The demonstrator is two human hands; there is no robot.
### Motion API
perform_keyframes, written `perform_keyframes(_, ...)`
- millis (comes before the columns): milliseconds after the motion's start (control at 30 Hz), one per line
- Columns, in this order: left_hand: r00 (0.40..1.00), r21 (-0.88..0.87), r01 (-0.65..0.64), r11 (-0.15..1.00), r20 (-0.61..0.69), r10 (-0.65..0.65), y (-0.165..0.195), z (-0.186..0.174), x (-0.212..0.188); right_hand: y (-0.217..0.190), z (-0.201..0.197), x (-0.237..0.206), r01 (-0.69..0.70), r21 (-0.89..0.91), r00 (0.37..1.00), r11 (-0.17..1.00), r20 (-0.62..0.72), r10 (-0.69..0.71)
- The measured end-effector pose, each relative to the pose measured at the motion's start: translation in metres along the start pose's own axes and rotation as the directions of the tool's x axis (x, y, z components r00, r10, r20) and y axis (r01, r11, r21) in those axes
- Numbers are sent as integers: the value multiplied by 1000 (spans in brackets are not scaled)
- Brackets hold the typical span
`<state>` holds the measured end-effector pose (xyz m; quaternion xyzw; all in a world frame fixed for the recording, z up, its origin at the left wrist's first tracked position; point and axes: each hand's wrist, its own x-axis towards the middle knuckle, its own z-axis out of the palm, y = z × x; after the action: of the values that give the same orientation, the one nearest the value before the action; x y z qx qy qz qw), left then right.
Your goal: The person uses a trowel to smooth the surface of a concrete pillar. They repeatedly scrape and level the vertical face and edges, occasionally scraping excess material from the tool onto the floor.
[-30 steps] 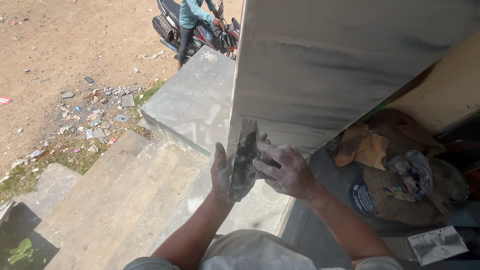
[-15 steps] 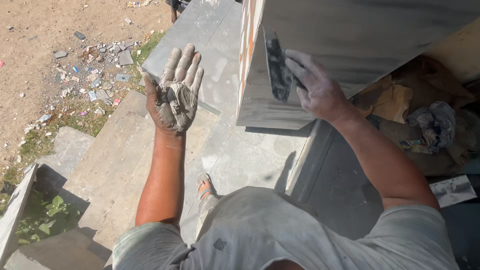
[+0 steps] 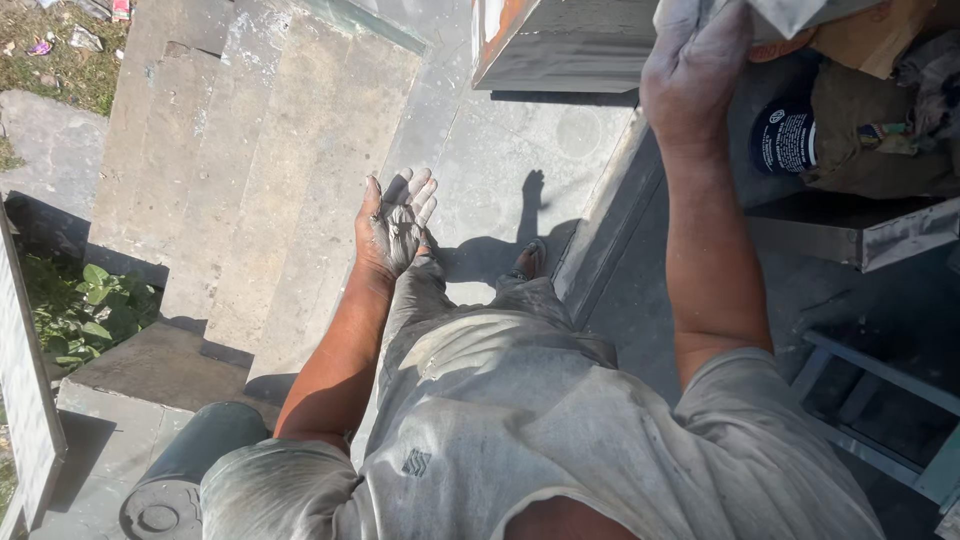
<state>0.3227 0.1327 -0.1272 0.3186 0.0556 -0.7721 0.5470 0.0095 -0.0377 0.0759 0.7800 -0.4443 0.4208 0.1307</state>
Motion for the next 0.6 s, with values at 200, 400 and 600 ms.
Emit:
perform_keyframes(200,990,75,-48,996,-127,58,0,-10,48,-30,111,-130,-538,-263,424,801,737,527)
perform_keyframes(400,923,181,-222,958,-278,267,-46,77,108,-114,36,-164,-670,238,570,703,772,282)
perform_keyframes(600,933,170,-270,948,-199,301,-92,89,85,-50,-50,-242,-896,302,430,326,771,470)
